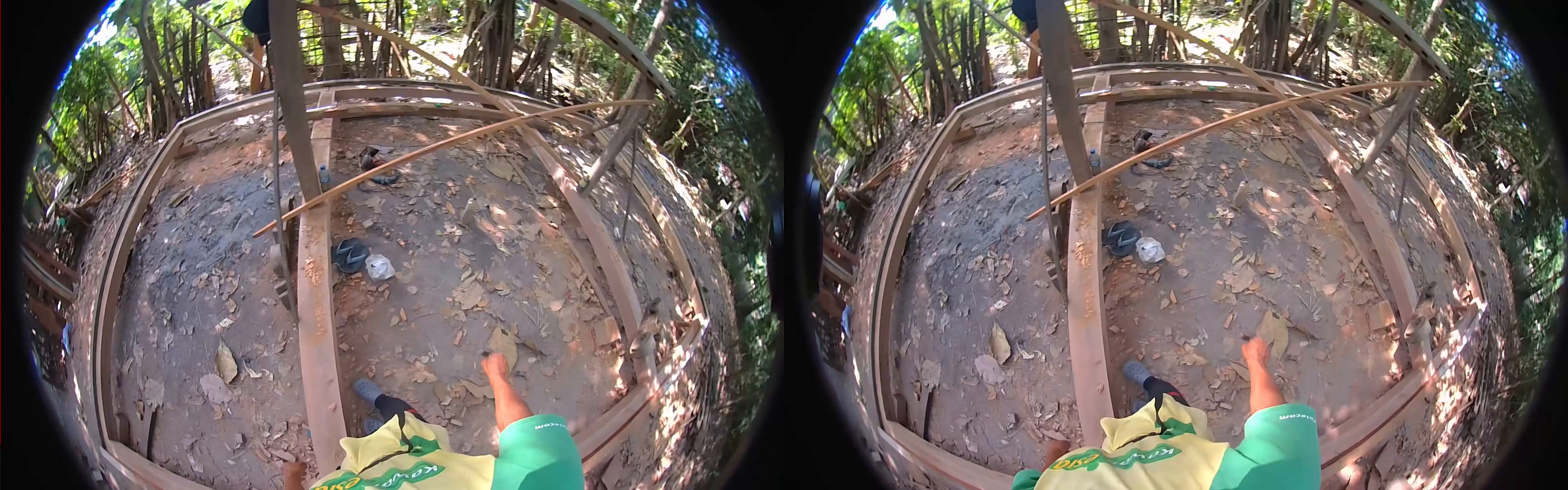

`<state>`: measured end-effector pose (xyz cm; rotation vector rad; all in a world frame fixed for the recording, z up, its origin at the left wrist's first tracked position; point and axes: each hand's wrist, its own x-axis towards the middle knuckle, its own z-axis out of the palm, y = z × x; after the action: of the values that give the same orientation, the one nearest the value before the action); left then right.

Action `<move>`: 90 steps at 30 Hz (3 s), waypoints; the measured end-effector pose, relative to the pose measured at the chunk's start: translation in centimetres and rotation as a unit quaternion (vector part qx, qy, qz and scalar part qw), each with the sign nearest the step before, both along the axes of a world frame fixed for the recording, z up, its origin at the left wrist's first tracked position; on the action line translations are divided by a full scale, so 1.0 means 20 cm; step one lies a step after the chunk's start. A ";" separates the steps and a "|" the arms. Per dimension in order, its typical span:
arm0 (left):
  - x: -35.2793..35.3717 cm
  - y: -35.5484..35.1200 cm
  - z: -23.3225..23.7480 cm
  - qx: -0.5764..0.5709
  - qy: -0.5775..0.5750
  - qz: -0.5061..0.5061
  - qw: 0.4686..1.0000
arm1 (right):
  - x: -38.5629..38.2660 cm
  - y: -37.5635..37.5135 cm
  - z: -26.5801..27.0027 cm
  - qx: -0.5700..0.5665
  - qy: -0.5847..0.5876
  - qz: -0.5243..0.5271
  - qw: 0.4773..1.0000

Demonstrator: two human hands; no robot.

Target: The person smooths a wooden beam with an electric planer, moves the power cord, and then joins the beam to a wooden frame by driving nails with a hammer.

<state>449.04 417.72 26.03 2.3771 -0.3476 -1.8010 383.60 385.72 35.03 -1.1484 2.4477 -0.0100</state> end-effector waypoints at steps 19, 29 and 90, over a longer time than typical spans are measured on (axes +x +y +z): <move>-1.12 -1.40 0.24 -0.240 0.015 -0.236 0.942 | -0.19 1.66 -1.12 -0.111 -0.270 -0.133 0.947; -1.75 -1.81 0.03 -0.150 0.127 -0.257 0.946 | -0.89 0.29 -0.96 -0.033 -0.193 -0.019 0.980; -8.37 -3.88 -0.20 -0.273 0.275 -0.557 0.734 | -4.54 0.89 -0.40 0.006 -0.349 -0.720 0.600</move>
<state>281.57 340.17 22.13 1.0669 -2.1499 -2.1350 292.89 403.58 26.98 0.9685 1.8713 -0.7395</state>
